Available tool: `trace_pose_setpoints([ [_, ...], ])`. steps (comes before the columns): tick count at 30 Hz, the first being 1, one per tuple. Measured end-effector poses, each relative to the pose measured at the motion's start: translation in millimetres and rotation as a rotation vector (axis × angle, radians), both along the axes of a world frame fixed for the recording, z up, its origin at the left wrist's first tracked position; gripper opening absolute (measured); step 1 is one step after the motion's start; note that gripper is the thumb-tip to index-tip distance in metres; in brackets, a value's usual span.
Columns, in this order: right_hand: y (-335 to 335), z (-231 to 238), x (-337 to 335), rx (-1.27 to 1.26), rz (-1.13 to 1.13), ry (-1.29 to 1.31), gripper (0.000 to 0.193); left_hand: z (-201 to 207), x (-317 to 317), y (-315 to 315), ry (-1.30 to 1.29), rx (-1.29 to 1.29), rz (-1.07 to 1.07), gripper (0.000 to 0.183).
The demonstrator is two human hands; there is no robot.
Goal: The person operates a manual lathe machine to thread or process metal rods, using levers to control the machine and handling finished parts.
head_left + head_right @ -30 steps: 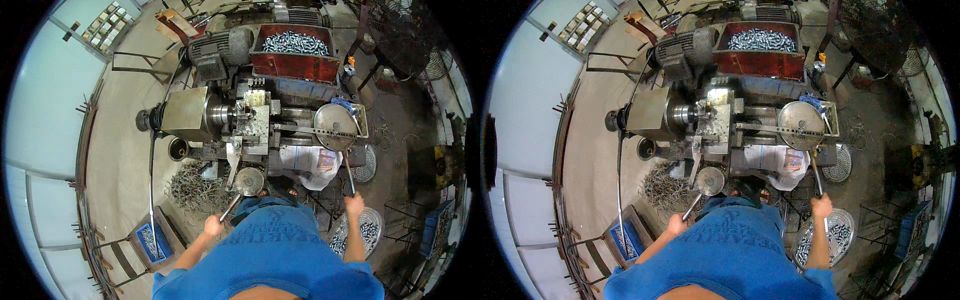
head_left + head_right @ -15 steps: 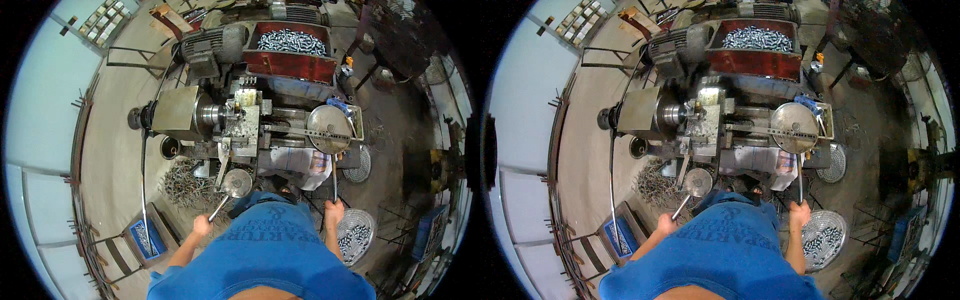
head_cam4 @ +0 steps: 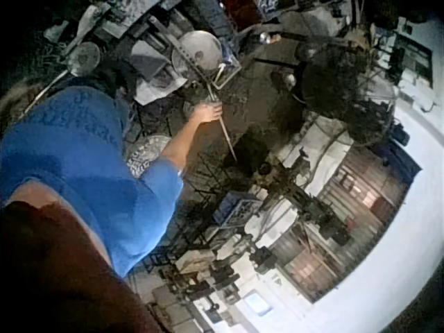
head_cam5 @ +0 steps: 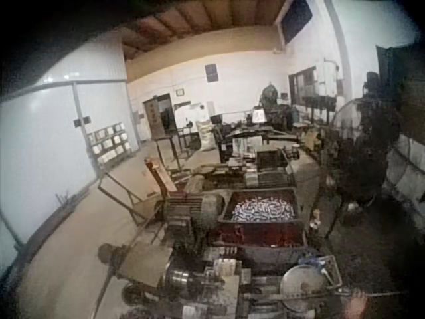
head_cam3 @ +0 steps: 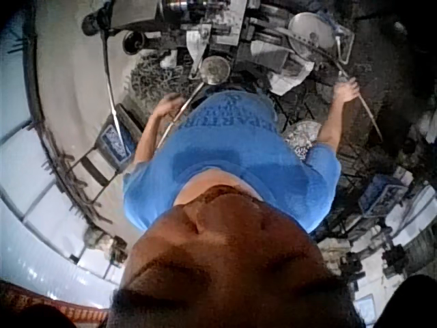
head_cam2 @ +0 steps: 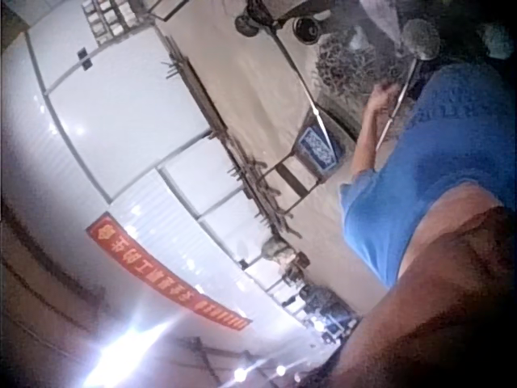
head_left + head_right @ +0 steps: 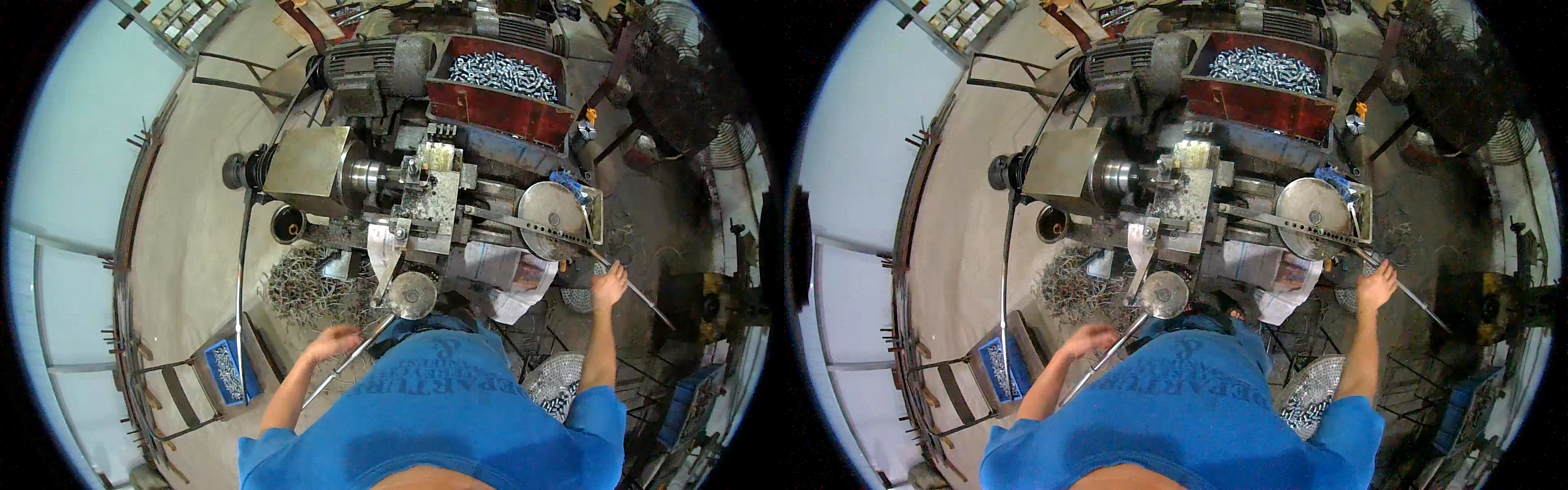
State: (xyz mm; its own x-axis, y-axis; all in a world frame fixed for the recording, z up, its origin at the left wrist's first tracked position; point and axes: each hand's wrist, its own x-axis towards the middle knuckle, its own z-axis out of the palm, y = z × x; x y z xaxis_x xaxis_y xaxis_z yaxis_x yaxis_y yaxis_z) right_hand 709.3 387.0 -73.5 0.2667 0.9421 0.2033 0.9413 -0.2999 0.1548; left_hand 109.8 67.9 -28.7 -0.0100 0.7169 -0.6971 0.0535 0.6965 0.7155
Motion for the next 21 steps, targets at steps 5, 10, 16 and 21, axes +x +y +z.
trace_pose_setpoints([
  [5, -93.6, -24.3, -47.1, -0.004, 0.098, 0.343, 0.073, -74.8, -90.8, 28.4, 0.586, 0.124, 0.046, 0.038],
  [10, -198.7, -63.2, -57.4, -0.207, 0.059, 0.625, 0.045, -117.0, -140.7, 86.8, 1.279, 0.088, -0.342, 0.036],
  [16, -240.6, -45.6, -57.1, -0.412, -0.031, 0.765, 0.043, -165.2, -162.0, 115.8, 1.387, 0.273, -0.541, 0.039],
  [21, -244.9, -3.2, -80.8, -0.389, -0.135, 0.727, 0.037, -243.7, -118.6, 108.9, 1.315, 0.106, 0.136, 0.043],
])
